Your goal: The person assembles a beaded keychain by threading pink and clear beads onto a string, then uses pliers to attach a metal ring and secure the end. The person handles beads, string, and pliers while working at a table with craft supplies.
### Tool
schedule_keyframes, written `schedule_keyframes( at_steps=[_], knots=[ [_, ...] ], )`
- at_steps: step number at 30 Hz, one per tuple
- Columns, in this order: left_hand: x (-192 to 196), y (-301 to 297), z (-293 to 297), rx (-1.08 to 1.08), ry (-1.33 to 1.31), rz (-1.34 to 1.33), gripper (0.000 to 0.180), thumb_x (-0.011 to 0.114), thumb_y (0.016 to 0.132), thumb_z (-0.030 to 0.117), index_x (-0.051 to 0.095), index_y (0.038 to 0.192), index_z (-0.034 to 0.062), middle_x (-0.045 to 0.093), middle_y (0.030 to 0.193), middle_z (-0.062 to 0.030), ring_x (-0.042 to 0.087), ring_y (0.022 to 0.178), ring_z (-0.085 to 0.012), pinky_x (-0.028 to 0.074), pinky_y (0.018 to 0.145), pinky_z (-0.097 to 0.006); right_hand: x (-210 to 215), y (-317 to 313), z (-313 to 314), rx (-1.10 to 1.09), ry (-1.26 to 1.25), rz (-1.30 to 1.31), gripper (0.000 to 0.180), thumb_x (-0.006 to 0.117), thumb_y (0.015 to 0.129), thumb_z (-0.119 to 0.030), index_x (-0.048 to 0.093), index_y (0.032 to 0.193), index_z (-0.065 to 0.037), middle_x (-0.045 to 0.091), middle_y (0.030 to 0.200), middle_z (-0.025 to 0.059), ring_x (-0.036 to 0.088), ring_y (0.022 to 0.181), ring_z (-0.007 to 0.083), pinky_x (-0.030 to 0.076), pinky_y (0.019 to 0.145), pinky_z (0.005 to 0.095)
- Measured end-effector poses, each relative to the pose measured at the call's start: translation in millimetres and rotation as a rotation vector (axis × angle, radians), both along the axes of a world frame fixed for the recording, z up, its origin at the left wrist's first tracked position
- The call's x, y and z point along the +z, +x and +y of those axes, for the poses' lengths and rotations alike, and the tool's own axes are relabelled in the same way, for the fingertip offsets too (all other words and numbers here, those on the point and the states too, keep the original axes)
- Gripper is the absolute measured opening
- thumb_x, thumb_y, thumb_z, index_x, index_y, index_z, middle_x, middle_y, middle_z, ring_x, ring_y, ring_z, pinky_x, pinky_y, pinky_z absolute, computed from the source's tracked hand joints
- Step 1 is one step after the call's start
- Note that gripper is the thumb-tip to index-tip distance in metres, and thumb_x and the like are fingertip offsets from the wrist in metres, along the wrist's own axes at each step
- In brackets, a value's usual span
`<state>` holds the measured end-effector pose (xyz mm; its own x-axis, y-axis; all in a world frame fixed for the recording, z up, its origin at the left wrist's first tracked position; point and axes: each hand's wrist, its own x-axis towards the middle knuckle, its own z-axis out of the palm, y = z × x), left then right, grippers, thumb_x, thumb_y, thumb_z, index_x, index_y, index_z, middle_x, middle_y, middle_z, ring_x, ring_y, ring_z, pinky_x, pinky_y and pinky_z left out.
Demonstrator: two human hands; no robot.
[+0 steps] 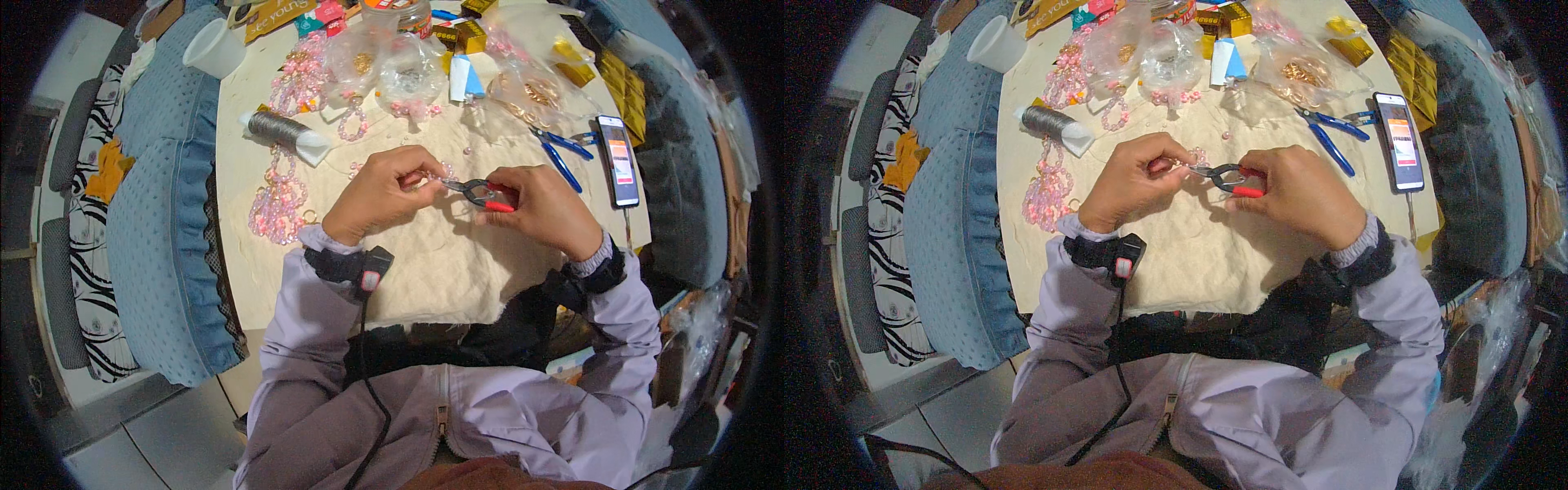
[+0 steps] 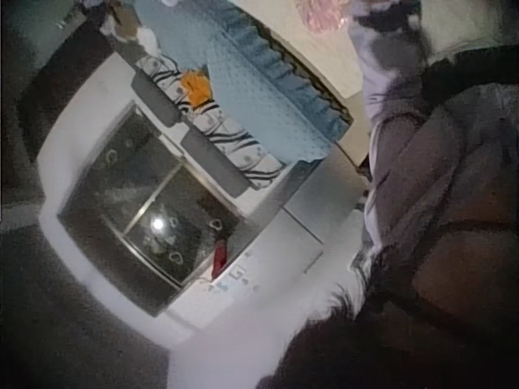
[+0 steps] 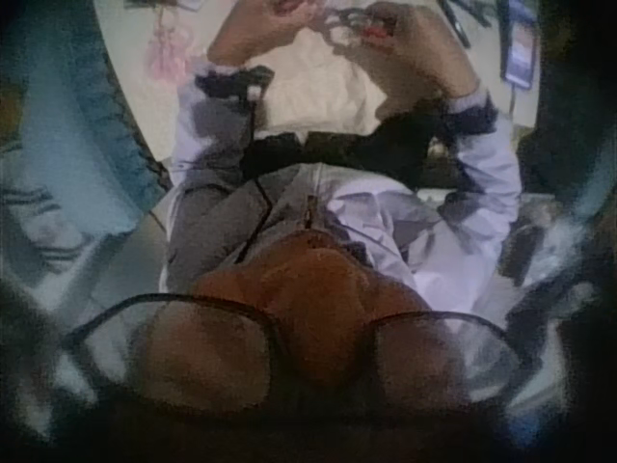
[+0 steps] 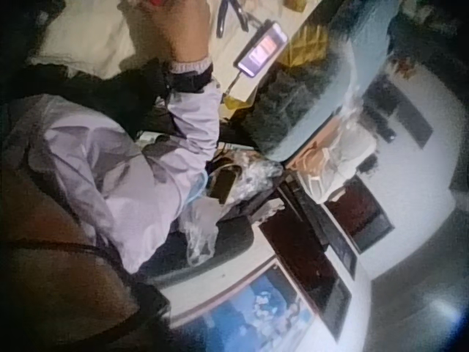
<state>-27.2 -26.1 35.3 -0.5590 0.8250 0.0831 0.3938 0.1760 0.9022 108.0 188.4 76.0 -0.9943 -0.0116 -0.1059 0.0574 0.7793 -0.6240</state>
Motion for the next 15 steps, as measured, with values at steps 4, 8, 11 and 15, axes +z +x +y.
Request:
schedule_keyframes(
  at_steps=[4,8,11,15],
  knots=[
    [-3.9,3.2,1.1,0.019,0.081,-0.068,0.011,0.068,0.081,0.001,0.069,0.092,0.0022,0.056,0.077,0.0024,0.043,0.066,-0.0038,0.035,0.058,-0.021,-3.2,-0.2,2.4,0.039,-0.01,0.024,0.042,0.082,0.073,-0.037,0.069,0.094,-0.003,0.064,0.071,0.0147,0.063,0.066,0.0339,0.048,0.06,0.0411],
    [-5.4,3.2,1.2,0.039,0.071,-0.171,0.01,0.068,0.081,0.0,0.069,0.09,0.002,0.057,0.08,0.0039,0.043,0.067,-0.0022,0.035,0.058,-0.019,-5.0,1.1,1.7,0.028,-0.061,0.028,0.04,0.082,0.074,-0.034,0.068,0.094,-0.003,0.064,0.071,0.0144,0.062,0.066,0.0338,0.048,0.061,0.0407],
    [-2.1,3.5,-1.3,-0.005,0.058,-0.214,0.011,0.067,0.083,0.001,0.067,0.094,0.0027,0.056,0.081,0.0043,0.046,0.07,-0.0018,0.036,0.062,-0.018,-3.3,1.4,0.9,0.032,-0.039,0.033,0.038,0.082,0.074,-0.032,0.068,0.094,-0.003,0.064,0.072,0.0152,0.063,0.067,0.0337,0.048,0.061,0.0402],
    [0.8,4.5,-1.4,-0.009,0.152,-0.371,0.016,0.064,0.085,0.002,0.062,0.101,0.0039,0.056,0.082,0.0047,0.047,0.072,-0.0013,0.037,0.065,-0.018,2.5,4.2,3.4,0.035,-0.011,0.005,0.038,0.081,0.073,-0.03,0.069,0.096,-0.002,0.065,0.074,0.0163,0.064,0.069,0.0337,0.049,0.063,0.0398]
  ],
)
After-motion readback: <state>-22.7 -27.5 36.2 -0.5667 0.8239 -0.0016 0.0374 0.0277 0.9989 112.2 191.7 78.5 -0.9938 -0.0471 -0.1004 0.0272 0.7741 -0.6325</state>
